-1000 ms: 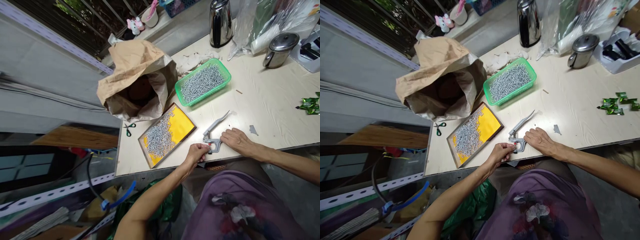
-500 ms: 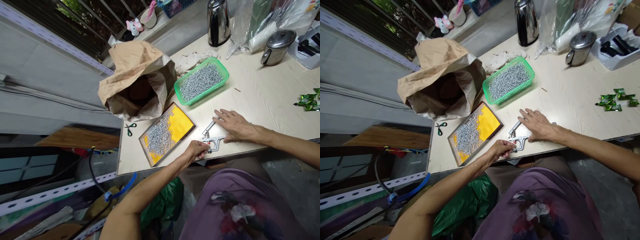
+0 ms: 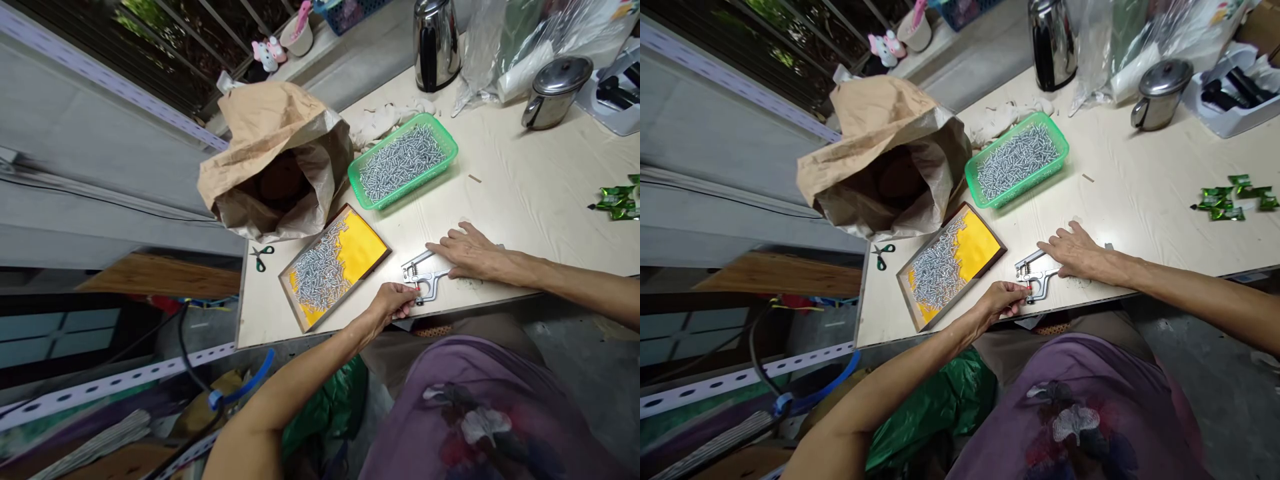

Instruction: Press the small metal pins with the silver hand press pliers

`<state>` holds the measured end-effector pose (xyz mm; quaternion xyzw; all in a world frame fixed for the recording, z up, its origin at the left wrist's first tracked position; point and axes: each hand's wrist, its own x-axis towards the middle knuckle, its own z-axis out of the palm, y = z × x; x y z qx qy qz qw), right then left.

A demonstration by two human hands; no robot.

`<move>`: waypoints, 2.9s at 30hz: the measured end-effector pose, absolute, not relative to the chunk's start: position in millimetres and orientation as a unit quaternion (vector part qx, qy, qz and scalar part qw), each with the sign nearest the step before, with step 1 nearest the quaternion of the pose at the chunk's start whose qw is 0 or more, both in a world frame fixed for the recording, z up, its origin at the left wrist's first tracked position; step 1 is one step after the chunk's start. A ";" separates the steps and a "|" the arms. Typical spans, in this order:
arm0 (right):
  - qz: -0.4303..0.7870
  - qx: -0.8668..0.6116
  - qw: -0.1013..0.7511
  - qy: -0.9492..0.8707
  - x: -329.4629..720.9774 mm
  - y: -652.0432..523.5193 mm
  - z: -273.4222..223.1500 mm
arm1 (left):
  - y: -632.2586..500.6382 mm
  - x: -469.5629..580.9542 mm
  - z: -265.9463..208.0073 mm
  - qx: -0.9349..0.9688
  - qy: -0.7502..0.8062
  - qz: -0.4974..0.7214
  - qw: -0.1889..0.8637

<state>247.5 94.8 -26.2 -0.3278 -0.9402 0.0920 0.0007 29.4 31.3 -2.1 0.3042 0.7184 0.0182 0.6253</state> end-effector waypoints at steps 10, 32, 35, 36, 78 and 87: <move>0.108 -0.340 0.035 -0.933 250.5 84.7 -33.2 | 44.1 51.8 -16.5 0.836 0.508 0.055 0.199; 0.133 -0.376 0.029 -0.917 263.9 58.2 -23.9 | 59.0 79.5 -32.9 0.872 0.441 0.010 0.212; 0.129 -0.399 0.025 -0.907 263.5 60.8 -23.7 | 55.3 79.7 -35.8 0.867 0.452 0.035 0.207; 0.128 -0.407 0.026 -0.904 264.0 63.6 -23.5 | 52.6 79.9 -37.9 0.863 0.461 0.051 0.199; 0.065 -0.262 0.207 -0.940 148.3 144.3 26.3 | 99.3 -102.7 -13.3 0.682 0.700 0.213 0.011; -0.088 -0.356 0.281 -0.887 174.5 182.4 50.8 | 160.3 -102.1 -30.6 0.707 0.700 0.066 0.082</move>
